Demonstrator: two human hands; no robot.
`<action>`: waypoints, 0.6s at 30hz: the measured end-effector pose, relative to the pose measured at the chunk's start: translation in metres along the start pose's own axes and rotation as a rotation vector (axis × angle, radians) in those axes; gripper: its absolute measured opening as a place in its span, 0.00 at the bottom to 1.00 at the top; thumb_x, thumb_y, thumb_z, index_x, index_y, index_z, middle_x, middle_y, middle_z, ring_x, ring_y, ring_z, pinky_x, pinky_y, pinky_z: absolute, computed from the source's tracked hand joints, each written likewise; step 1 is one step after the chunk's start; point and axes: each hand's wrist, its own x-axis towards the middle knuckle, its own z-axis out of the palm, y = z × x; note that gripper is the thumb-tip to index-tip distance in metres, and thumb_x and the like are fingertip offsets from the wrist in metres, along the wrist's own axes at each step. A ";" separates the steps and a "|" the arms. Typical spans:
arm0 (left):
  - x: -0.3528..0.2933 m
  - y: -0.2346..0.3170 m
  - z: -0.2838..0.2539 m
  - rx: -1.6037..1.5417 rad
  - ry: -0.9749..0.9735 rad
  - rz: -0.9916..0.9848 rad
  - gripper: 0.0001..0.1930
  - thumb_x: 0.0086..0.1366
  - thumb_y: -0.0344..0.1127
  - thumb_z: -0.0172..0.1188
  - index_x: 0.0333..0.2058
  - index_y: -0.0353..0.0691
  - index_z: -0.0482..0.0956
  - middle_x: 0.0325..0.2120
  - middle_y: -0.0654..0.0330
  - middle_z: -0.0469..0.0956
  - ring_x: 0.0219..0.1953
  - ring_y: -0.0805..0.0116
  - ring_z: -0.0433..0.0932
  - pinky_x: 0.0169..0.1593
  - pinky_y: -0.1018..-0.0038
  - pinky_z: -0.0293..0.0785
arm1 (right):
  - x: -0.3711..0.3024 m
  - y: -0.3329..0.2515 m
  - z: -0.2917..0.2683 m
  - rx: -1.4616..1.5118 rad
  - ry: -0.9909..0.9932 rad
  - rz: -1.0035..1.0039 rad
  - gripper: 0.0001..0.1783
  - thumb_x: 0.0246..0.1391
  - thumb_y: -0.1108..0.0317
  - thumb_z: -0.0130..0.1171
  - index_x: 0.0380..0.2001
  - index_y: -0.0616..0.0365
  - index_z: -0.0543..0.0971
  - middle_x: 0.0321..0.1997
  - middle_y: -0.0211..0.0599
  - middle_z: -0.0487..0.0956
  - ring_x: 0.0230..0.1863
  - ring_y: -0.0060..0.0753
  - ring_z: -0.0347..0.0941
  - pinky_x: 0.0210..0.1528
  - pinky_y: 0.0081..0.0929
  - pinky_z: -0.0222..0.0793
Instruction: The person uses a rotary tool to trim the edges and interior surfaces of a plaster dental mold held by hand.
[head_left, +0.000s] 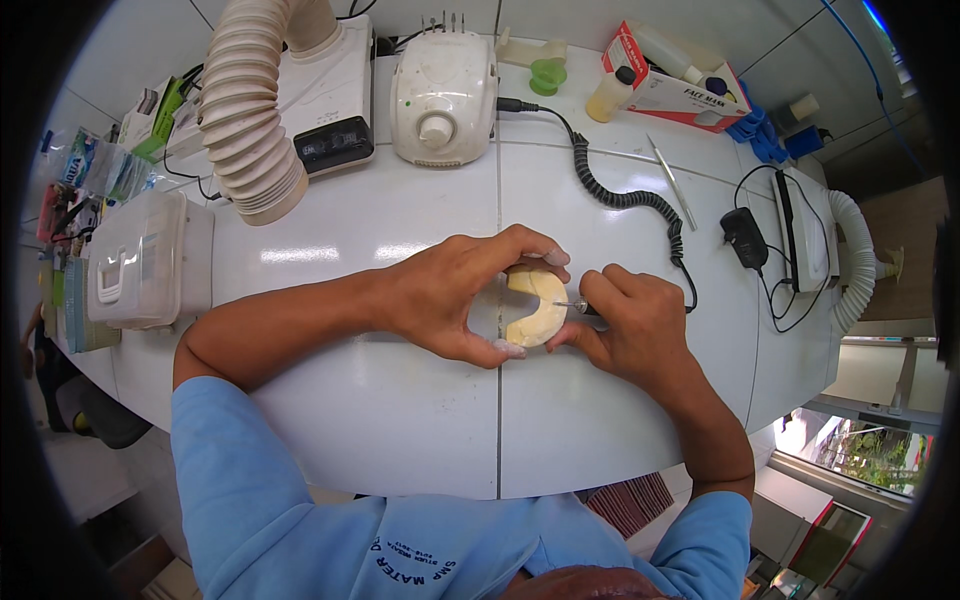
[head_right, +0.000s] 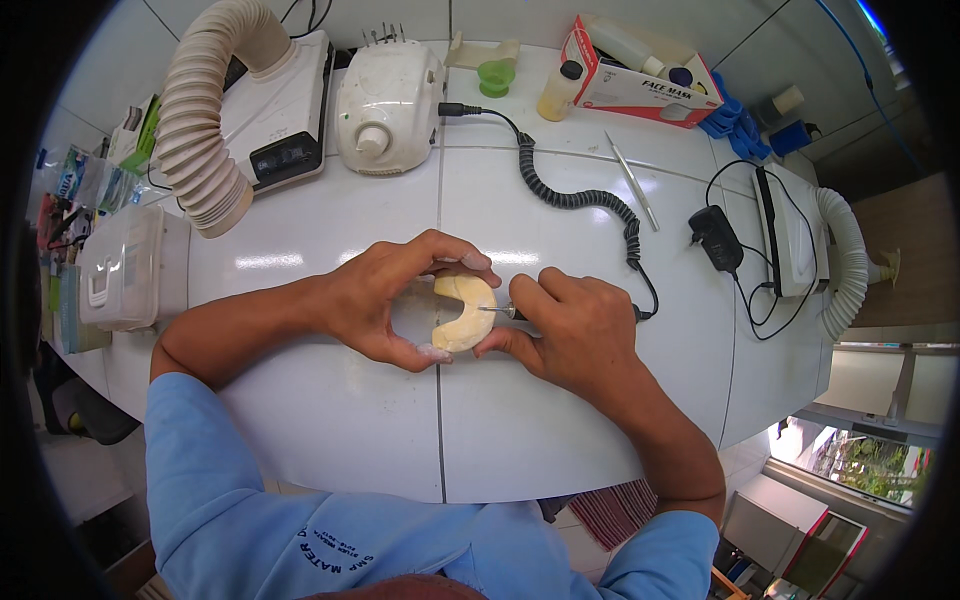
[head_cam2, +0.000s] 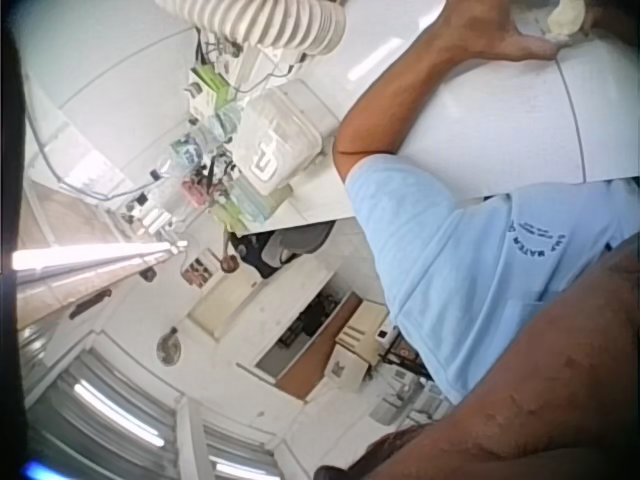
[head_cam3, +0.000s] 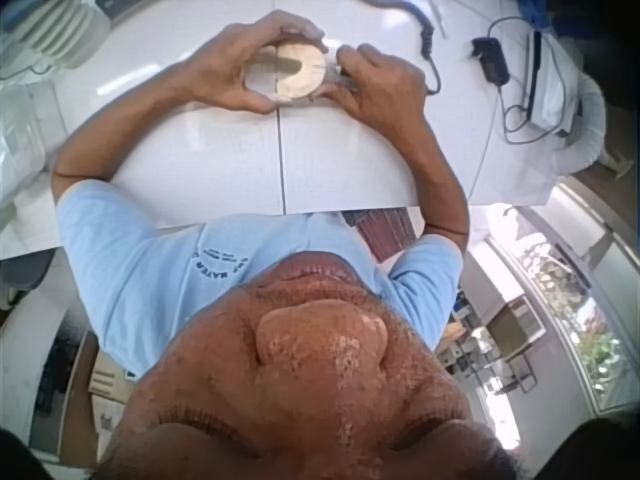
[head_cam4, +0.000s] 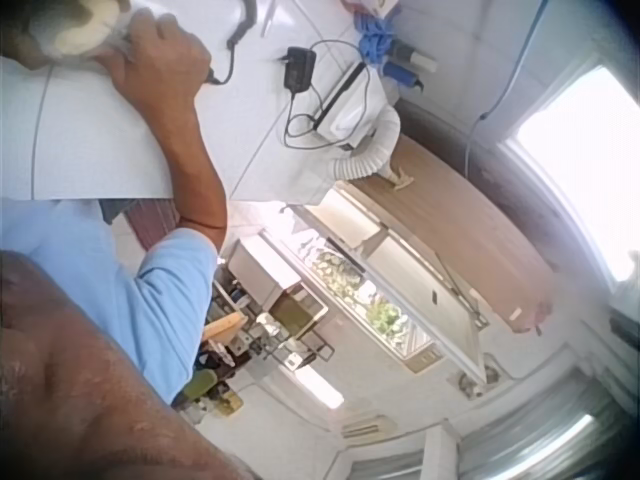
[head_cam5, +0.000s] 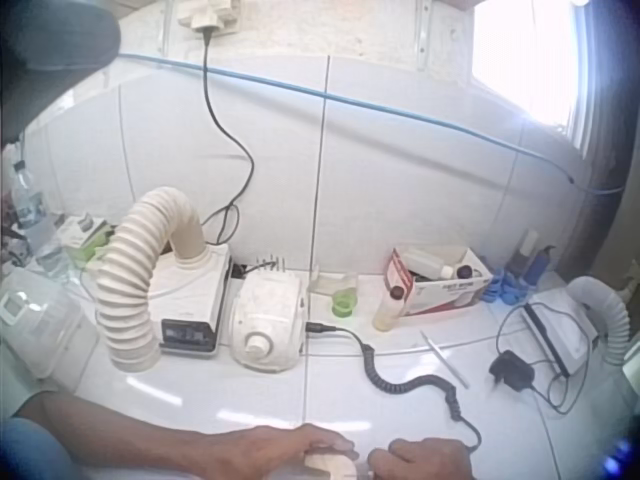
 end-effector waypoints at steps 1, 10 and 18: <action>0.000 0.000 0.000 0.003 0.001 0.002 0.46 0.57 0.36 0.82 0.71 0.39 0.65 0.66 0.46 0.80 0.68 0.46 0.84 0.77 0.54 0.78 | -0.001 0.000 0.000 0.000 -0.015 0.000 0.35 0.53 0.25 0.73 0.32 0.49 0.84 0.21 0.27 0.73 0.17 0.31 0.72 0.21 0.33 0.65; -0.001 -0.001 0.000 0.000 0.007 0.003 0.46 0.57 0.36 0.82 0.71 0.39 0.66 0.66 0.46 0.80 0.68 0.46 0.83 0.77 0.53 0.77 | 0.000 0.001 -0.001 0.006 -0.017 0.001 0.36 0.53 0.25 0.73 0.32 0.50 0.84 0.21 0.27 0.74 0.17 0.31 0.72 0.21 0.33 0.65; 0.000 0.000 -0.001 0.000 0.002 0.006 0.46 0.57 0.35 0.82 0.71 0.40 0.65 0.66 0.46 0.80 0.69 0.46 0.83 0.77 0.52 0.77 | -0.001 0.002 0.001 0.014 -0.012 0.002 0.36 0.52 0.24 0.73 0.32 0.49 0.84 0.21 0.27 0.73 0.17 0.31 0.72 0.21 0.33 0.65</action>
